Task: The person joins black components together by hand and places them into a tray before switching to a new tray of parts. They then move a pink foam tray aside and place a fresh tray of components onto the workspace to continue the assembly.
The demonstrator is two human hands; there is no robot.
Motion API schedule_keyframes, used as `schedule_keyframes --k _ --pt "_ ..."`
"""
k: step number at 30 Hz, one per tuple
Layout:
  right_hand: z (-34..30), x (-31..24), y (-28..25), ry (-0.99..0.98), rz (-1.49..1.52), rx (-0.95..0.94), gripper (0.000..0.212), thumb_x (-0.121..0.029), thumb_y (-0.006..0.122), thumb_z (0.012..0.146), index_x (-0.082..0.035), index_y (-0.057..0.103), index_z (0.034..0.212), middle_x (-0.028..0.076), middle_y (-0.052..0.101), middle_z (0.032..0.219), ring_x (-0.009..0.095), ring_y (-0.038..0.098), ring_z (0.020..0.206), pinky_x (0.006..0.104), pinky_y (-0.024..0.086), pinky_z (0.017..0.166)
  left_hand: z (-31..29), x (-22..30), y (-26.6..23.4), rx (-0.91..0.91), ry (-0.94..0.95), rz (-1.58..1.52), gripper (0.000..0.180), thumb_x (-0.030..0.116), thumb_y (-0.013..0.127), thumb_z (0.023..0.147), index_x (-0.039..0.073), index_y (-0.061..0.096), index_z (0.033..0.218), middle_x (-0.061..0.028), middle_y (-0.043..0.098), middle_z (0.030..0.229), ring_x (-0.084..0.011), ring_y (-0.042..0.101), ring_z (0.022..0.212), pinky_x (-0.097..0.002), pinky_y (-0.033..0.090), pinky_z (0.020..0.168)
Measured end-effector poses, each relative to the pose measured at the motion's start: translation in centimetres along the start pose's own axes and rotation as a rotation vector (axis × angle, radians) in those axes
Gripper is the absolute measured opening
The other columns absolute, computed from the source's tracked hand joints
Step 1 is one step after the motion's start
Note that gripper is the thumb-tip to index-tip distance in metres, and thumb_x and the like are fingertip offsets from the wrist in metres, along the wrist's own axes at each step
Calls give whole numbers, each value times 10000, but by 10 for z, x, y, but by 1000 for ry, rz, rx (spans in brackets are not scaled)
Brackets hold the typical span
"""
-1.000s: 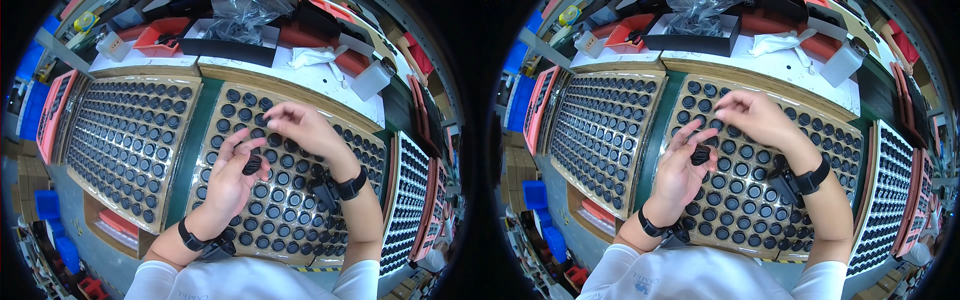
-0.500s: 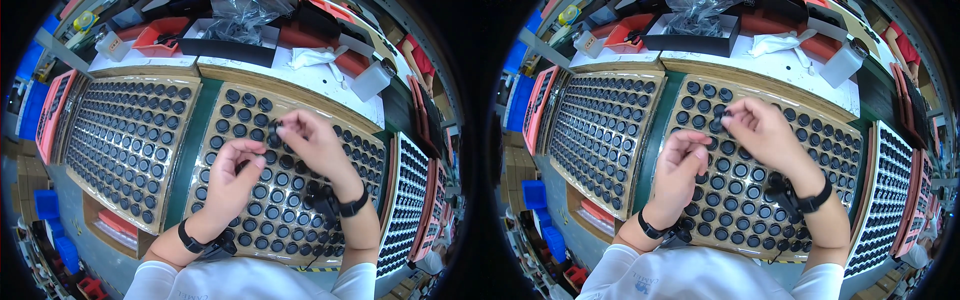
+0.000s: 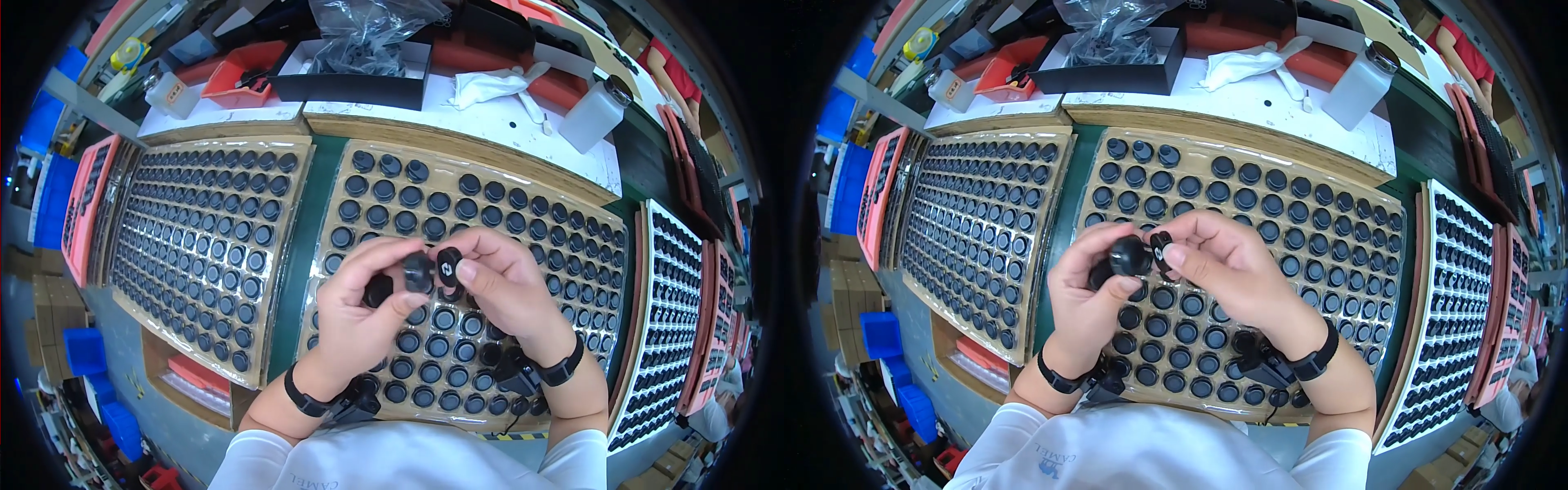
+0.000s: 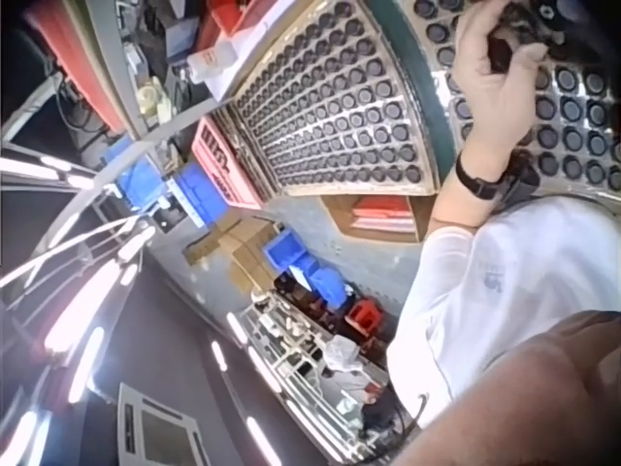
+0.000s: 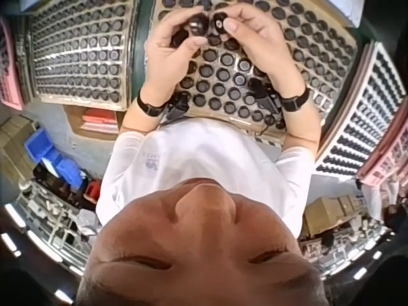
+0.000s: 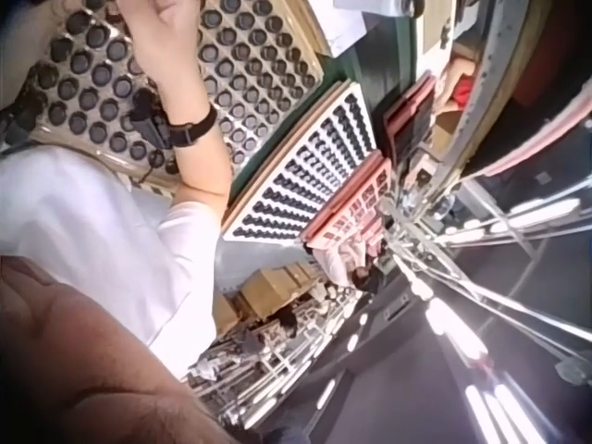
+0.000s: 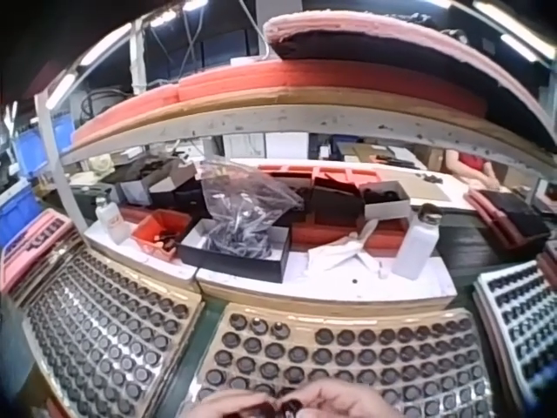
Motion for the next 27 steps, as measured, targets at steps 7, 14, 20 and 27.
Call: schedule_keyframes --k 7,14,20,27 --pt "0 -14 -6 -109 43 42 303 -233 576 900 13 535 1071 51 567 895 108 528 784 239 427 732 -4 -20 9 77 -214 -419 417 20 697 782 -16 521 1159 -98 605 1082 -149 585 980 -263 452 872" --pt "-15 -48 -6 -387 -328 68 200 -89 556 897 -31 556 1088 11 566 946 67 498 791 228 429 711 -4 -10 12 51 -123 -284 387 6 694 779 -11 530 1129 -126 604 1076 -129 584 880 -257 473 773" --pt "-17 -45 22 -510 -910 39 240 -168 533 891 -4 527 1065 40 532 894 92 475 718 235 403 669 -7 6 15 9 39 0 368 -2 688 782 -10 536 1118 -148 593 1086 -100 549 746 -244 462 668" --pt "-15 -35 14 -363 -636 83 190 -103 509 895 -7 514 1058 40 530 920 90 472 743 237 412 678 -7 6 15 11 66 -47 354 23 694 787 -8 545 1106 -161 588 1077 -94 528 675 -215 443 620"
Point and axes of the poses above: each hand's wrist, its own z-axis towards the middle knuckle, its own y-axis out of the palm, x = y × z, the point moved 9 cm from there along z, towards the middle knuckle
